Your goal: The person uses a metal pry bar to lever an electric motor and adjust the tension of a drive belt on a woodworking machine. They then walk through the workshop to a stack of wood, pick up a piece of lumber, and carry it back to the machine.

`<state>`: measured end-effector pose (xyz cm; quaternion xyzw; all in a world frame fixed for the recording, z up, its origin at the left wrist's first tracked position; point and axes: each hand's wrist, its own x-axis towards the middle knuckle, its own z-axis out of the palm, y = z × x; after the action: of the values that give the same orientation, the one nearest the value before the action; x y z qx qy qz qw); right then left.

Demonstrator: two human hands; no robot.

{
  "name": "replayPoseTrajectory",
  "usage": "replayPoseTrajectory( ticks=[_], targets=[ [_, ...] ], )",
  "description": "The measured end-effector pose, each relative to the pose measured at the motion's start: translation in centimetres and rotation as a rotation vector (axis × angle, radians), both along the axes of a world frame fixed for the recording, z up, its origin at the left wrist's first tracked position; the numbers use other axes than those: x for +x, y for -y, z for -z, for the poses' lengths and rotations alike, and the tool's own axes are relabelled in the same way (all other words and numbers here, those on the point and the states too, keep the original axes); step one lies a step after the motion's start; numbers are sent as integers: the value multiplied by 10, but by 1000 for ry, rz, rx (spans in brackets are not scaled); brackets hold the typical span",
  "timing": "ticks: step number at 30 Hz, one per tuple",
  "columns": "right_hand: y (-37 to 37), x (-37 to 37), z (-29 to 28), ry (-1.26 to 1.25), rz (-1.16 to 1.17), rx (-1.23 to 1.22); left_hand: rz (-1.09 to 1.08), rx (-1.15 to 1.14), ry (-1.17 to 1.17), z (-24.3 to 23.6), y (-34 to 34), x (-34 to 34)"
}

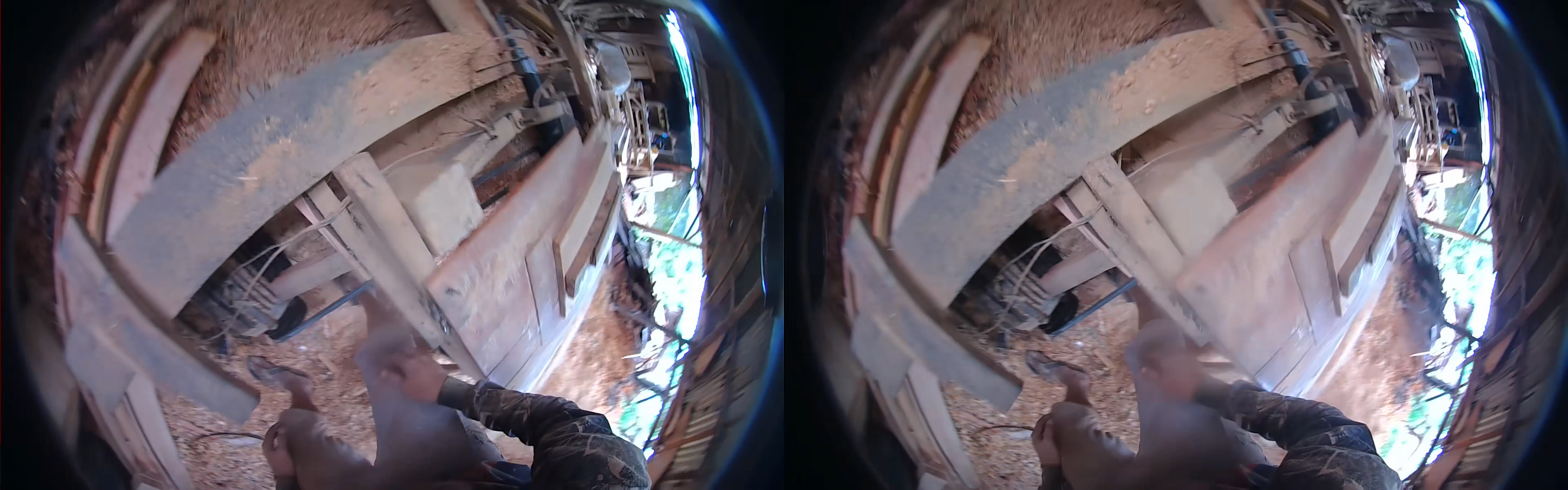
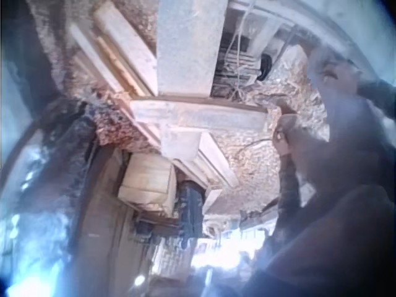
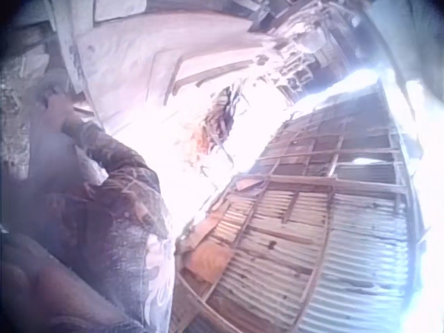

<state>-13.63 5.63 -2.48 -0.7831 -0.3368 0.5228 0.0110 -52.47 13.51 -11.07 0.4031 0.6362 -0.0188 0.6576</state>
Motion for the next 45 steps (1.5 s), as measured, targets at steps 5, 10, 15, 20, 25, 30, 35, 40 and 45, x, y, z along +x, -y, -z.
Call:
replayPoseTrajectory(
  ticks=[5,10,15,20,25,30,35,40,45],
  targets=[
    [98,-52,-58,217,418,189,654,326,-252,6,-6,-41],
    [220,-154,-122,-8,962,91,773,249,-387,-77,-47,-104],
    [402,-289,-113,-102,1195,-251,869,285,-499,-135,-63,-132],
    [549,-411,-100,-309,1594,-292,834,274,-419,-136,-49,-150],
    [661,-456,-129,-319,1620,-393,917,352,-398,-162,7,-73],
    [854,-449,-137,-349,1859,-397,684,359,-176,-191,176,32],
    [989,-423,-126,-29,2440,10,1412,575,-75,-201,374,107],
    [1004,-403,-167,-13,2341,196,1715,520,38,-264,543,238],
    [1055,-454,-110,238,1222,-24,1529,299,125,-179,631,345]
  ],
)
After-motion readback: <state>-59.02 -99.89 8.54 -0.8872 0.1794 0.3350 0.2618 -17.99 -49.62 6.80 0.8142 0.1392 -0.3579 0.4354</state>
